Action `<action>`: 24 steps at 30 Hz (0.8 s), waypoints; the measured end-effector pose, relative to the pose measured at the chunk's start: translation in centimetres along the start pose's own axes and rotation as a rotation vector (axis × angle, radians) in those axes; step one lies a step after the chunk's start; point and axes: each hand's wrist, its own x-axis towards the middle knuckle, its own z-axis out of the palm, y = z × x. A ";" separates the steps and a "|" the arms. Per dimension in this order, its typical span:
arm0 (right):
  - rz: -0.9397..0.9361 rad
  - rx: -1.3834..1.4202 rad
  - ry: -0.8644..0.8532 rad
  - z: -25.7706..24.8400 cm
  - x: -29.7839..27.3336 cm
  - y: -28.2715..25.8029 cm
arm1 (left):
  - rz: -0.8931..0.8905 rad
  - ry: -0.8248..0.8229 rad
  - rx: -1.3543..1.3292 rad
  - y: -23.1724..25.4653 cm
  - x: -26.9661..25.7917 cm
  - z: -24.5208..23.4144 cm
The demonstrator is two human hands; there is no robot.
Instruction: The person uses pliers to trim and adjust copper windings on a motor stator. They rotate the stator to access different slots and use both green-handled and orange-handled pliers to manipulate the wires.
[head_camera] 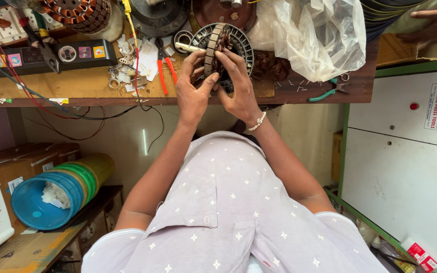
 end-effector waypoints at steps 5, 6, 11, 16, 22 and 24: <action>0.031 0.033 -0.004 0.6 -0.2 -0.7 | 0.014 0.003 -0.139 0.5 0.3 0.0; 0.040 0.040 0.002 0.5 -0.2 -0.9 | -0.003 0.011 -0.118 0.7 0.2 0.0; 0.171 0.103 -0.047 -0.9 0.9 -1.8 | 0.005 -0.044 0.047 1.5 0.7 -0.6; 0.185 0.105 -0.055 -1.2 0.9 -1.7 | 0.056 -0.054 0.125 1.5 0.4 -0.9; 0.310 0.374 0.212 -0.8 0.6 -1.0 | 0.186 0.036 0.332 2.9 0.2 0.5; 0.244 0.214 0.188 -0.7 1.1 -1.0 | 0.228 0.069 0.458 4.1 1.6 0.6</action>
